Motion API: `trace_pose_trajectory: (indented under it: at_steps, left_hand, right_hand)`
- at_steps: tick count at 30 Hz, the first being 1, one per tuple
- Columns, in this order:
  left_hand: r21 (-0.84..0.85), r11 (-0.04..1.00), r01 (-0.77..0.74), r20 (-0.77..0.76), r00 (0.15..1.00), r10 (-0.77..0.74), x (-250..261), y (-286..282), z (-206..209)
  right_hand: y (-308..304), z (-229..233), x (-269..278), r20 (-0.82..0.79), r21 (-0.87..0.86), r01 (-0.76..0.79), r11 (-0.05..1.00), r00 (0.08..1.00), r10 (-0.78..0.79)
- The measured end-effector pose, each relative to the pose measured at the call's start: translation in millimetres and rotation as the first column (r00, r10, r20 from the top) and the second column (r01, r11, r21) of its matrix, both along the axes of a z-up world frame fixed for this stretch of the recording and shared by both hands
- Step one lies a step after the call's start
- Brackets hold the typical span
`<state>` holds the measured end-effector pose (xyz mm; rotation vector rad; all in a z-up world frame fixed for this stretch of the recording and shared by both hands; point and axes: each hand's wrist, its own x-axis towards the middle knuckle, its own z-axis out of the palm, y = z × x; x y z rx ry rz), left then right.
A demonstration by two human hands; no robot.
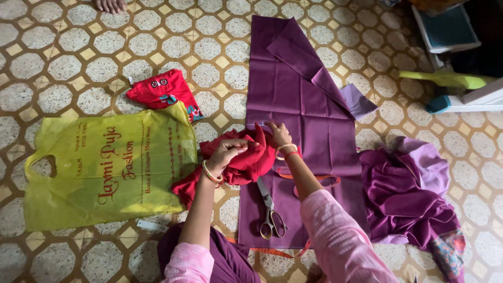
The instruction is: The person measures sections of purple and red fabric on a patterned floor using a measuring tape and marking tools.
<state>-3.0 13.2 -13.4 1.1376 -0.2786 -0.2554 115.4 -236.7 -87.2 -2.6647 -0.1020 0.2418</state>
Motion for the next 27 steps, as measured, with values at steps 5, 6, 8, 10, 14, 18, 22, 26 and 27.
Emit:
trace_pose_trajectory:
  at_steps: [5, 6, 8, 10, 14, 18, 22, 26, 27]
  left_hand:
    - [0.069, 0.996, -0.064, 0.101, 0.993, 0.057, -1, 3, 11]
    - [0.089, 0.990, -0.106, 0.145, 0.985, 0.092, 1, 2, 13]
    - [0.132, 0.981, -0.143, 0.126, 0.984, 0.127, 5, 3, 13]
    - [0.175, 0.968, -0.181, 0.109, 0.980, 0.164, 8, 7, 10]
    - [0.057, 0.880, -0.472, -0.018, 0.881, 0.474, 20, 14, 1]
    - [0.127, 0.853, -0.507, -0.097, 0.849, 0.519, 25, -7, -35]
    - [0.277, 0.850, -0.447, -0.009, 0.884, 0.468, 29, -24, -84]
    - [0.377, 0.879, -0.291, -0.235, 0.889, 0.394, 16, -17, -87]
    - [0.412, 0.877, -0.249, -0.168, 0.925, 0.341, 10, -13, -78]
  right_hand:
    - [10, -15, 16, -0.010, -0.015, -0.412, 0.911, 0.911, 0.412]
    - [7, -11, 17, -0.011, -0.014, -0.415, 0.910, 0.910, 0.415]
    - [3, 5, 13, 0.035, 0.225, -0.227, 0.947, 0.974, 0.225]
    - [-26, 26, -4, 0.206, 0.505, -0.015, 0.863, 0.973, -0.103]
    - [-89, 93, -73, 0.018, 0.908, 0.223, 0.355, 0.824, -0.566]
    - [-133, 51, -137, -0.004, 0.671, 0.483, 0.562, 0.761, -0.649]
    - [-152, 5, -168, 0.152, 0.539, 0.363, 0.760, 0.846, -0.511]
    - [-147, 14, -175, 0.255, 0.460, 0.313, 0.831, 0.850, -0.462]
    - [-146, 21, -174, 0.256, 0.468, 0.306, 0.829, 0.851, -0.458]
